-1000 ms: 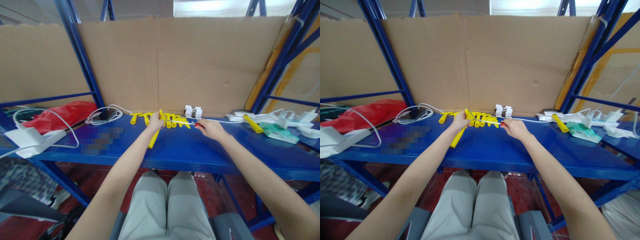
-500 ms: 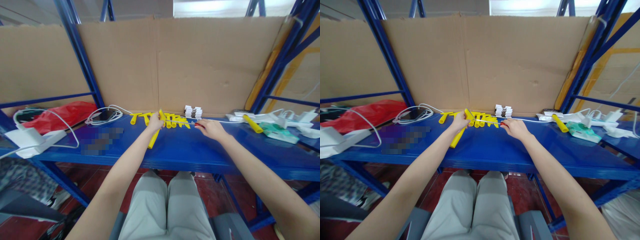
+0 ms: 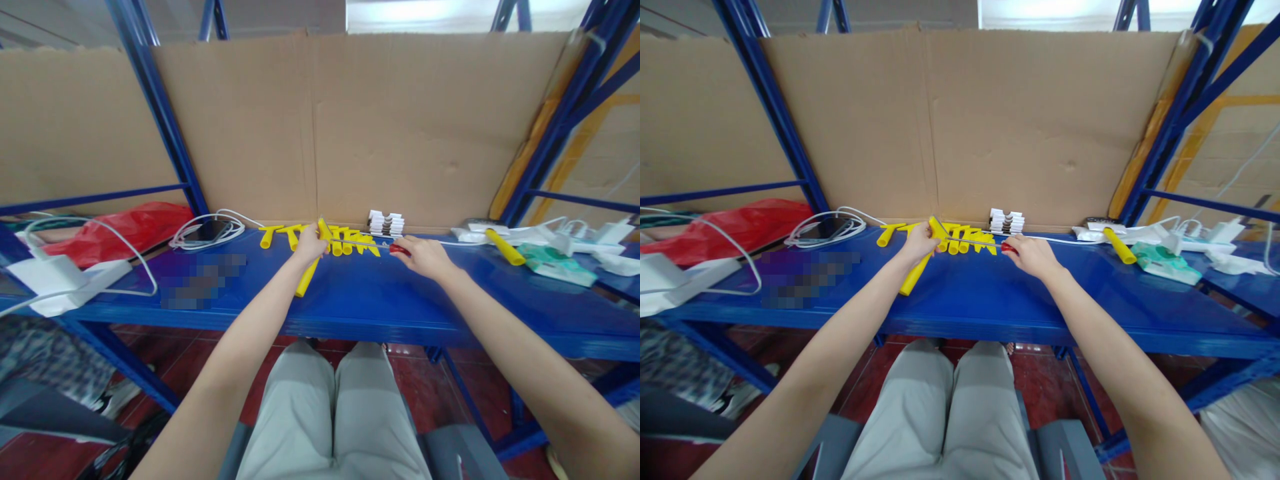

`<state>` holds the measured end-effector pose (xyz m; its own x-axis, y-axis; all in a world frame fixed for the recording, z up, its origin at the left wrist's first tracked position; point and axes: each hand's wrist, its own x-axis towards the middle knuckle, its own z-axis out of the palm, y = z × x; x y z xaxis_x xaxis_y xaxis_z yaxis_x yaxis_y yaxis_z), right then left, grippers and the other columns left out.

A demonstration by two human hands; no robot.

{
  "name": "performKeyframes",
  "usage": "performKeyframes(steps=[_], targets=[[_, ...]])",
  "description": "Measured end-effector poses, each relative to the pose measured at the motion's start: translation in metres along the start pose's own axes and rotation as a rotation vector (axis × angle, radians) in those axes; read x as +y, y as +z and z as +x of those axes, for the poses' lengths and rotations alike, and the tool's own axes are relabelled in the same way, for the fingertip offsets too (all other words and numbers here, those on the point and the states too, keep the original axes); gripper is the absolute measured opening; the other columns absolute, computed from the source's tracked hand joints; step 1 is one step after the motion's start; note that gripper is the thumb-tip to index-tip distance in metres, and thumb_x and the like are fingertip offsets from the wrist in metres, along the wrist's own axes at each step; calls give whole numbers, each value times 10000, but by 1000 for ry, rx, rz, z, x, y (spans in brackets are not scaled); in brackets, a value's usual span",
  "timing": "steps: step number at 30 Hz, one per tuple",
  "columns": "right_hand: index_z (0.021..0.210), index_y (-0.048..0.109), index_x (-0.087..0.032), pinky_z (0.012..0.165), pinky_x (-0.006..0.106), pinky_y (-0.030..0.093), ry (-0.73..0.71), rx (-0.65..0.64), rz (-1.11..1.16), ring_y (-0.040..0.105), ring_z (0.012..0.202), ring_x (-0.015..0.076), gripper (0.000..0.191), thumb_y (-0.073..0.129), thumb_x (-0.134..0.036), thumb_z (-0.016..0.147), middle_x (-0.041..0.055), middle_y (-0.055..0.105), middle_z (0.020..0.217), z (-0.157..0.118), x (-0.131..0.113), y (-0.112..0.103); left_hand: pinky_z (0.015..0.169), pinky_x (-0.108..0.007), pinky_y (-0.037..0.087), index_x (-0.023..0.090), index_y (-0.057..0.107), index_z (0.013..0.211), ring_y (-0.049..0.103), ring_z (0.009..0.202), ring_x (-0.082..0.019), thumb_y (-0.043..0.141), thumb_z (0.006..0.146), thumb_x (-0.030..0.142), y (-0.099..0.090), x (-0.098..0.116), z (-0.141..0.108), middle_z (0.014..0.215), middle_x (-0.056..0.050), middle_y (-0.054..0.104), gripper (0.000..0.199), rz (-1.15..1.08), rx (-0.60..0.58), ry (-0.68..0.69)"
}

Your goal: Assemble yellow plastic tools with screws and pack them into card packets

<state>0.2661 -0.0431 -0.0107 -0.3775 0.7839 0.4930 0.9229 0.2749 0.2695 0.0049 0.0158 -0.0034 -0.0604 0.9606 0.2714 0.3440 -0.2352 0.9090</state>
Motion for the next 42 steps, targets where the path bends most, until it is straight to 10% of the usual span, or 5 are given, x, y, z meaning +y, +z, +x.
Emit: performKeyframes(steps=[42], targets=[[1079, 586, -158, 632, 300, 405, 30, -54, 69, 657, 791, 248, 279, 454, -335, 908, 123, 714, 925, 2, -1, -1, 472, -187, 409, 131, 548, 914, 520, 420, -66, 528, 697, -96, 0, 1, -1, 641, 29, 610, 315, 42, -21, -7]])
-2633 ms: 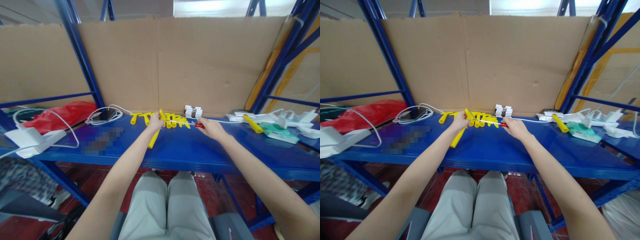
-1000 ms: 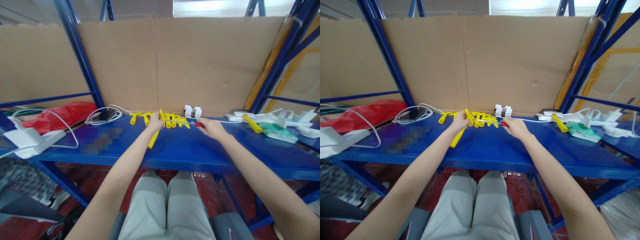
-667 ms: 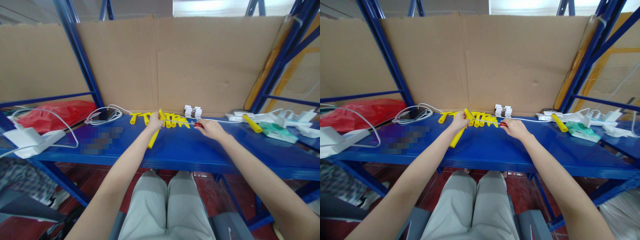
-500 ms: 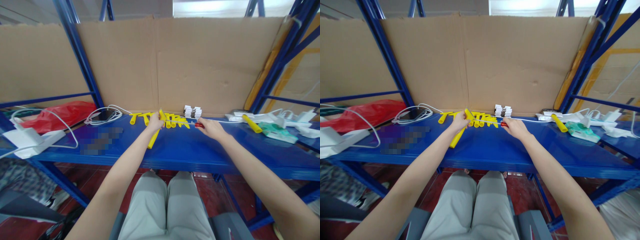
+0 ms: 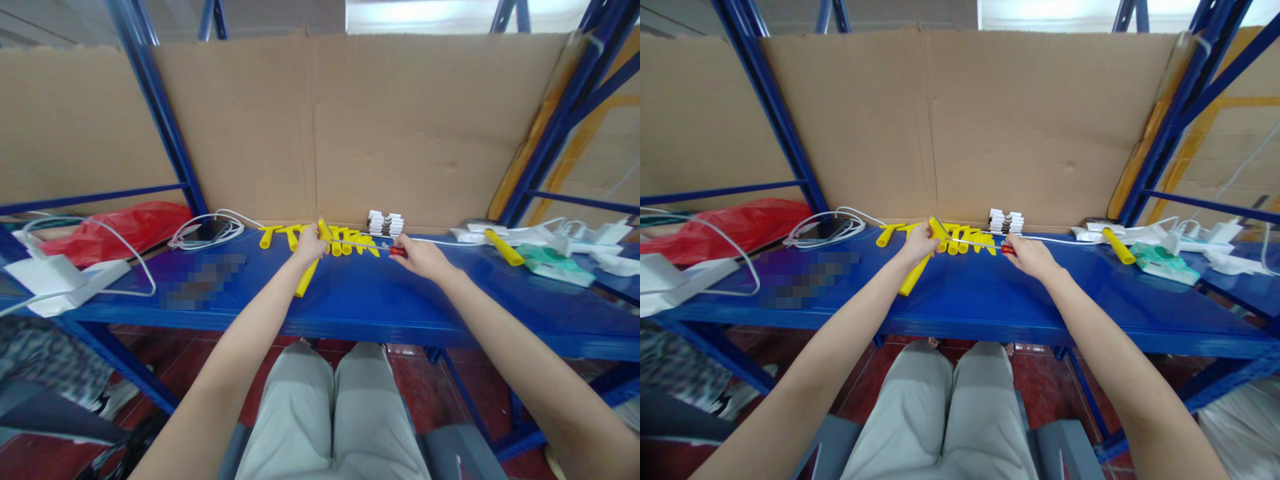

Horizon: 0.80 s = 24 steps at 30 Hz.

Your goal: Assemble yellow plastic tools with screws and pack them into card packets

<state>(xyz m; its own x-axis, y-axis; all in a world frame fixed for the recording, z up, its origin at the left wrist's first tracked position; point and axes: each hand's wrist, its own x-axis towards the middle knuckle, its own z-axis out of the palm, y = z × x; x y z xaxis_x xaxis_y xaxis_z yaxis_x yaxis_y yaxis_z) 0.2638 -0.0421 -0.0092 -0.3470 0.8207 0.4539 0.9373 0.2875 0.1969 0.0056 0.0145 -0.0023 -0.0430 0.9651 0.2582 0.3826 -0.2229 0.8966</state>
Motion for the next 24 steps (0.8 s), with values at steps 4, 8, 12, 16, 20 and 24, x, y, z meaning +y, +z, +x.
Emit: performKeyframes(steps=[4, 8, 12, 16, 20, 24], targets=[[1012, 598, -169, 648, 289, 400, -58, 19, -22, 650, 835, 235, 225, 434, -285, 908, 120, 708, 960, 0, 2, 0, 460, -183, 393, 135, 543, 891, 514, 414, -64, 528, 679, -110, 0, -1, 0, 633, 37, 606, 324, -26, 1, 14], [1028, 618, -168, 676, 293, 414, -86, 24, -14, 644, 876, 233, 267, 418, -312, 926, 121, 705, 1004, -1, 2, 1, 454, -179, 387, 137, 536, 885, 518, 418, -62, 530, 679, -107, 0, -3, 2, 651, 31, 613, 320, -28, 3, 16], [1050, 627, -163, 699, 295, 428, -56, -2, 14, 650, 895, 232, 301, 398, -327, 945, 124, 704, 1039, -1, 1, 1, 450, -174, 381, 145, 529, 866, 514, 409, -61, 532, 674, -105, 0, -3, 1, 629, 43, 606, 316, -33, 6, 19], [1059, 634, -161, 713, 298, 437, -26, -21, 17, 658, 901, 237, 320, 381, -329, 957, 129, 708, 1037, 0, -1, 0, 454, -182, 387, 141, 531, 863, 516, 407, -64, 518, 681, -105, -1, -1, 0, 645, 35, 612, 306, -21, 13, 14], [1058, 638, -159, 727, 305, 444, -19, -22, 26, 662, 903, 241, 319, 378, -314, 957, 133, 710, 1035, 0, -3, 0, 465, -181, 401, 136, 543, 886, 521, 408, -64, 524, 683, -97, 0, -1, 0, 647, 33, 617, 310, -10, 16, 8], [1078, 620, -166, 712, 301, 439, -30, -11, 28, 668, 873, 241, 289, 433, -336, 935, 121, 715, 1016, 0, -2, 1, 456, -176, 393, 135, 544, 906, 515, 409, -63, 508, 689, -106, 0, -1, 0, 641, 32, 613, 326, -13, 9, 10]])
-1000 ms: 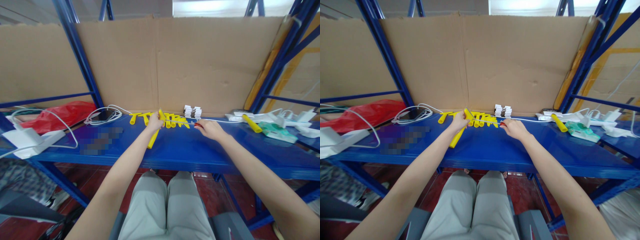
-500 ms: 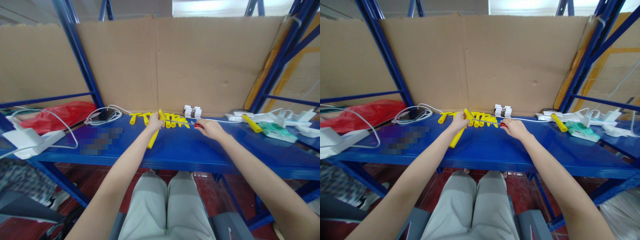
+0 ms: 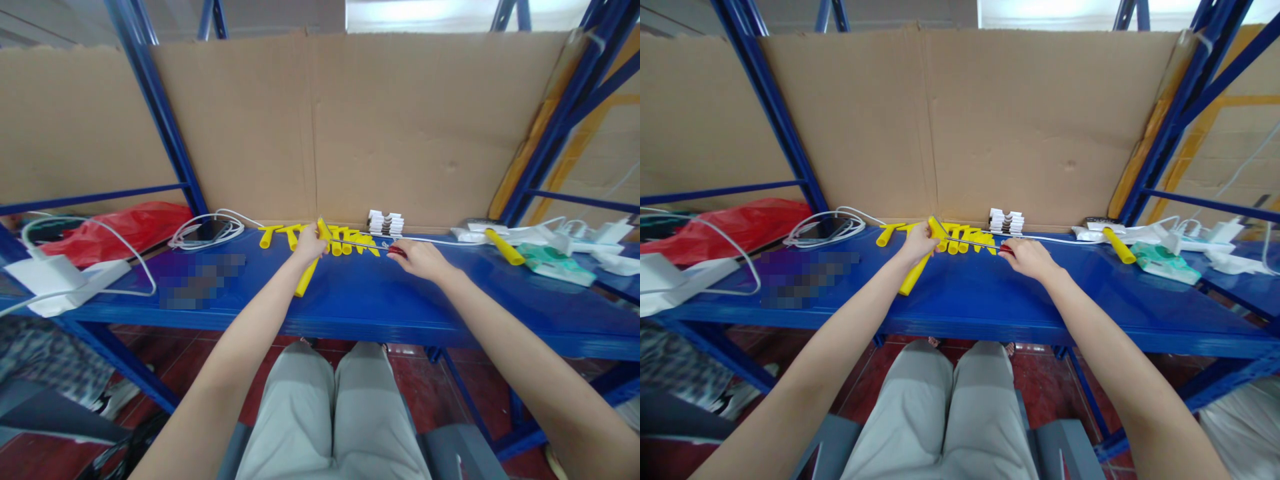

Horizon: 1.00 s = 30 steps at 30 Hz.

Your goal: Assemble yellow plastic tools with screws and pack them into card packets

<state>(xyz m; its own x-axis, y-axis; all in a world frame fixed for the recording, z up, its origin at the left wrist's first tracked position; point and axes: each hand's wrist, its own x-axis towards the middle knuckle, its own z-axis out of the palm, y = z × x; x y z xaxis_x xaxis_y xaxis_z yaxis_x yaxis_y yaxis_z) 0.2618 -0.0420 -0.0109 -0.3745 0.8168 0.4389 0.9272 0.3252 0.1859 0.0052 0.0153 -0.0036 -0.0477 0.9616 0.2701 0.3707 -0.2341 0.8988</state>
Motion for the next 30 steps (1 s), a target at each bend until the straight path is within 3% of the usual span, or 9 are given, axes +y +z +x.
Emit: performKeyframes(steps=[5, 14, 21, 30], targets=[[1063, 588, -172, 617, 283, 391, -4, 47, -57, 660, 785, 234, 243, 453, -297, 904, 110, 720, 929, -1, 5, 1, 456, -178, 383, 130, 550, 911, 517, 422, -68, 516, 687, -110, 0, 0, 0, 639, 24, 615, 330, 13, -16, 9], [1008, 633, -171, 673, 299, 428, -78, 90, -35, 652, 856, 234, 275, 433, -338, 919, 119, 712, 1012, -1, 10, 4, 468, -184, 388, 126, 566, 945, 527, 429, -77, 557, 691, -90, -2, 1, -2, 634, 26, 629, 333, 17, -40, 12], [1034, 644, -149, 715, 307, 453, -47, 50, 9, 660, 904, 242, 275, 444, -307, 929, 135, 711, 1009, 0, 7, 3, 447, -185, 381, 114, 553, 993, 529, 436, -71, 520, 705, -93, -1, 1, -2, 750, -22, 661, 356, 48, -36, 10], [1056, 645, -155, 767, 318, 465, 21, -43, 53, 665, 938, 245, 320, 378, -300, 956, 127, 708, 1066, 2, 3, 1, 460, -187, 390, 121, 557, 960, 528, 425, -69, 513, 701, -96, -2, 4, -3, 705, -1, 656, 341, 18, -27, 8]])
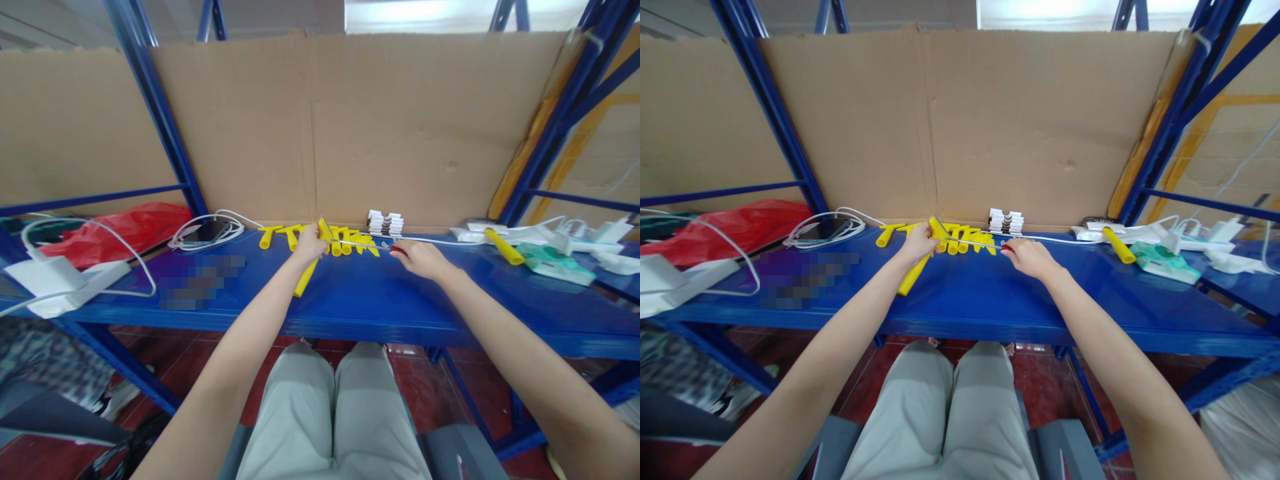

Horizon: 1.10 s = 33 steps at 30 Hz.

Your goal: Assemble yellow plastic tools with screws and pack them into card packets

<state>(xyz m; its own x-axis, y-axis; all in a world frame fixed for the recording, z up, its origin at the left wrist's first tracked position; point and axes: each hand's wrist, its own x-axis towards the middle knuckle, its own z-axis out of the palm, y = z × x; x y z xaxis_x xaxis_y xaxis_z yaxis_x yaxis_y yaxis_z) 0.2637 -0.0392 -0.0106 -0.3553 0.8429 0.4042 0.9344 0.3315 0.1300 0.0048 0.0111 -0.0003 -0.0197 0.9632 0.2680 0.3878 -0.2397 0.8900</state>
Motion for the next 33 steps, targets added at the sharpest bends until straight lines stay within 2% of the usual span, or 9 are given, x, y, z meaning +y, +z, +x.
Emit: performKeyframes(steps=[3, 8, 13, 18, 26, 30, 33], targets=[[1063, 631, -166, 750, 310, 458, -8, 5, 1, 668, 914, 239, 303, 394, -318, 949, 116, 714, 1044, 0, 0, 1, 450, -184, 384, 123, 548, 936, 525, 422, -68, 509, 704, -104, 0, 1, -1, 691, 6, 644, 327, 4, -2, 1], [1122, 562, -162, 637, 288, 413, 41, 13, -32, 670, 805, 245, 302, 505, -349, 892, 112, 721, 942, -1, 3, 3, 448, -181, 384, 117, 541, 942, 523, 425, -67, 516, 707, -110, 0, 0, -1, 668, 15, 628, 327, 22, -21, 6], [992, 560, -188, 577, 270, 346, 4, 21, -31, 645, 734, 224, 168, 489, -298, 885, 87, 701, 844, -1, 5, 2, 468, -191, 407, 110, 547, 974, 534, 440, -72, 523, 710, -96, 1, -2, 1, 705, -3, 651, 336, 49, -22, 14], [917, 559, -203, 582, 265, 346, -5, 19, 16, 616, 708, 205, 123, 509, -304, 867, 74, 685, 818, 0, 7, 3, 470, -203, 423, 108, 536, 968, 551, 453, -82, 522, 728, -79, 2, -1, 1, 758, -32, 665, 305, 49, -13, -3], [808, 557, -213, 599, 269, 395, 89, 32, 288, 605, 691, 192, 103, 582, -310, 783, 54, 679, 773, 2, 34, 12, 429, -173, 389, 111, 530, 928, 550, 441, -70, 520, 751, -59, 2, 2, -2, 730, -12, 646, 246, -5, -25, -4], [732, 561, -206, 656, 295, 457, 93, -45, 511, 616, 715, 201, 142, 622, -331, 706, 51, 681, 759, 0, 50, 17, 436, -175, 404, 104, 540, 976, 554, 446, -71, 511, 758, -54, 1, 2, -2, 754, -22, 658, 271, 11, -33, -2], [731, 603, -208, 690, 313, 477, 74, -126, 568, 631, 754, 216, 161, 648, -346, 663, 41, 694, 759, 0, 56, 19, 439, -176, 410, 99, 547, 988, 554, 446, -73, 510, 774, -36, 1, 1, -1, 749, -26, 661, 255, 11, -40, -4]])
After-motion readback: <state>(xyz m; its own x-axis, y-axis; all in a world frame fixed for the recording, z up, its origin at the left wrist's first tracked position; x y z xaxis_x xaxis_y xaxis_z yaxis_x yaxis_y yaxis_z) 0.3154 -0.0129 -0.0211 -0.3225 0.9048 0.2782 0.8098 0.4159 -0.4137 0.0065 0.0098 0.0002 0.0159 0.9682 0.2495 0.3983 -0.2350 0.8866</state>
